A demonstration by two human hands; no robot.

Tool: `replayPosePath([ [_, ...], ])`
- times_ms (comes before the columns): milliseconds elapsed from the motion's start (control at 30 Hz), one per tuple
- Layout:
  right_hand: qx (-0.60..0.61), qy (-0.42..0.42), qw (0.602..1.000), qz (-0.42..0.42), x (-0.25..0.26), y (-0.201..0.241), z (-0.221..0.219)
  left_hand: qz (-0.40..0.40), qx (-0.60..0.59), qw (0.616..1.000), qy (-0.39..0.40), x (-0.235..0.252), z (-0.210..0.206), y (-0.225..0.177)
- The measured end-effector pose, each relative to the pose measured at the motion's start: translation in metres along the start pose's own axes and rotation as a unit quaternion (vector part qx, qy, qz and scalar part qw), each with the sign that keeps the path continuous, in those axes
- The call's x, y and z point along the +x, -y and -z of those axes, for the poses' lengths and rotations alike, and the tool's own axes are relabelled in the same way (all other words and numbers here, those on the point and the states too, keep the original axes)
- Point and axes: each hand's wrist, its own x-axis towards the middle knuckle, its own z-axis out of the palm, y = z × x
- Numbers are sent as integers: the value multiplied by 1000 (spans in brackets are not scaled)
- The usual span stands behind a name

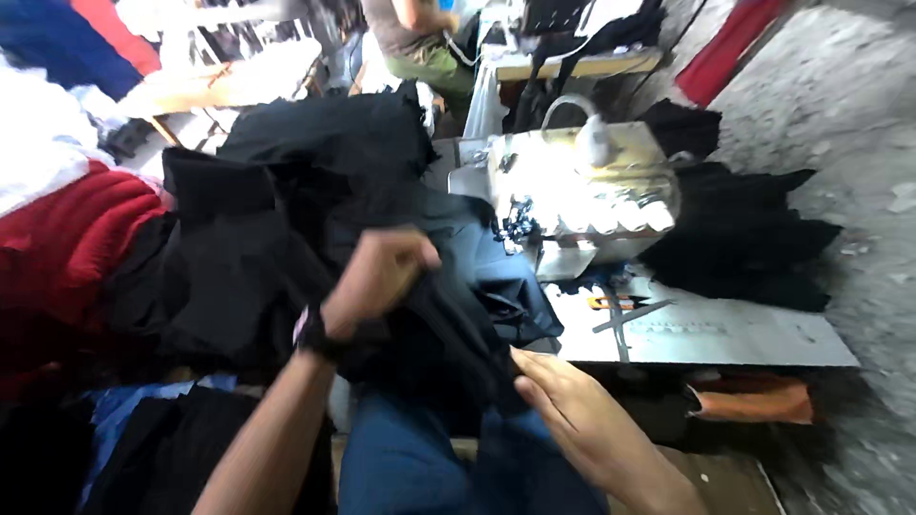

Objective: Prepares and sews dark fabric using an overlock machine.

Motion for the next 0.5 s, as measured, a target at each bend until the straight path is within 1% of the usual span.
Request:
replayPosePath([
  [33,-6,-2,1000,11,-3,-1,14,-51,-52,995,63,-11,-10,-27],
  [67,26,-18,999,40,-4,2,25,-106,-87,985,107,-18,-21,-51],
  [100,92,-25,993,77,-3,8,34,-150,-115,973,128,-22,-31,-70],
  [133,170,-31,979,110,-1,17,38,-168,-155,966,120,-24,-39,-84],
  [167,239,-34,962,129,2,25,39,-159,-218,960,81,-25,-46,-92],
  [200,296,-34,946,130,4,33,38,-125,-304,944,17,-27,-53,-96],
  [233,343,-45,930,122,4,38,37,-79,-394,914,-46,-32,-63,-96],
  [267,386,-69,914,101,0,43,34,-33,-486,869,-89,-41,-73,-95],
  [300,422,-96,899,72,-5,48,32,9,-561,822,-101,-55,-83,-95],
  [333,444,-123,887,34,-11,53,29,48,-612,785,-82,-72,-91,-97],
  [367,453,-144,880,-3,-16,56,26,86,-641,761,-58,-92,-99,-100],
  [400,457,-156,875,-29,-20,57,21,117,-645,754,-44,-110,-105,-104],
  [433,466,-163,868,-42,-23,56,14,143,-626,765,-46,-123,-108,-108],
  [467,486,-159,858,-44,-25,53,7,154,-599,784,-59,-129,-108,-111],
  [500,512,-149,845,-38,-27,50,2,154,-553,815,-77,-130,-104,-113],
])
